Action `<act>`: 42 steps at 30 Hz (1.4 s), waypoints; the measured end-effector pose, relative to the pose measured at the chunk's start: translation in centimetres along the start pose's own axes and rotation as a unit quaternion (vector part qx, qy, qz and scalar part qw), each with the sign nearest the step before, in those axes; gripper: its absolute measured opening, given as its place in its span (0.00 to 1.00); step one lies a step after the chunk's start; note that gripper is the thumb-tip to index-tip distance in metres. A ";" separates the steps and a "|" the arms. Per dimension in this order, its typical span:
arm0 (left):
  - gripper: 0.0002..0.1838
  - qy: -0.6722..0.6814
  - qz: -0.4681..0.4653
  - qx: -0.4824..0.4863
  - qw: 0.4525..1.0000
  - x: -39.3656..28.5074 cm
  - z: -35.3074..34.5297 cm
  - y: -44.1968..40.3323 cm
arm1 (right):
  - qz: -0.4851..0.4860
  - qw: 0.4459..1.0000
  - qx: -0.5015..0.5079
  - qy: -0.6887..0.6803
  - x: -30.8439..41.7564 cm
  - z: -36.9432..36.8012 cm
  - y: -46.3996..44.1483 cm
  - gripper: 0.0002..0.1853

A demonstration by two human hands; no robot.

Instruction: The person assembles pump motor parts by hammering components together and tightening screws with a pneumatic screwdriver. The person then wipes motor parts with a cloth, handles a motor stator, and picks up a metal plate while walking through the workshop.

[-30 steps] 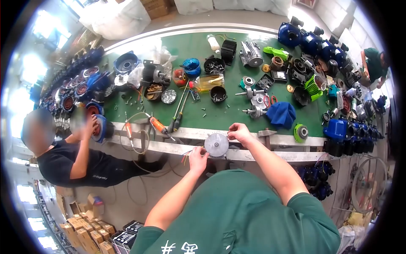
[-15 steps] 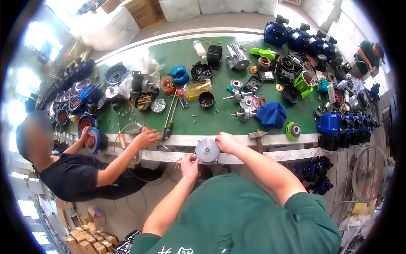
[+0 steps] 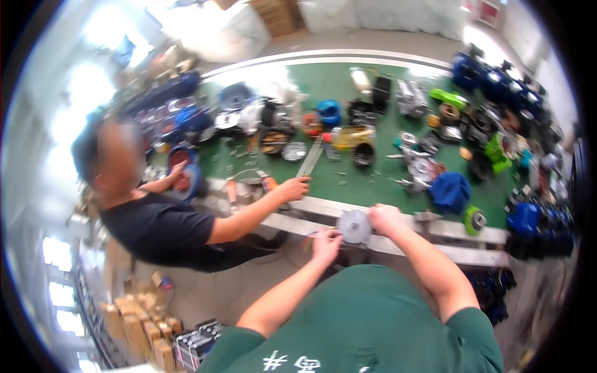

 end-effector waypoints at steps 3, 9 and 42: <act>0.10 0.019 0.032 -0.028 0.999 0.7 -0.2 -0.2 | -0.025 0.999 -0.018 0.007 0.2 0.6 -0.1 0.13; 0.11 0.023 0.095 -0.027 0.995 0.4 0.2 0.4 | 0.018 0.998 -0.052 -0.012 0.8 0.8 -0.1 0.09; 0.08 -0.162 -0.239 0.114 0.951 -3.5 0.6 -1.3 | -0.165 0.985 -0.051 0.003 -0.1 -0.1 -0.7 0.17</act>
Point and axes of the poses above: each hand's wrist, its own y-axis away from the middle knuckle, its own z-axis out of the back of the hand, x = y × z, the point moved 8 cm from there along -y, towards the middle knuckle, and after that the axes turned 9 degrees about z, right-handed, at the moved point
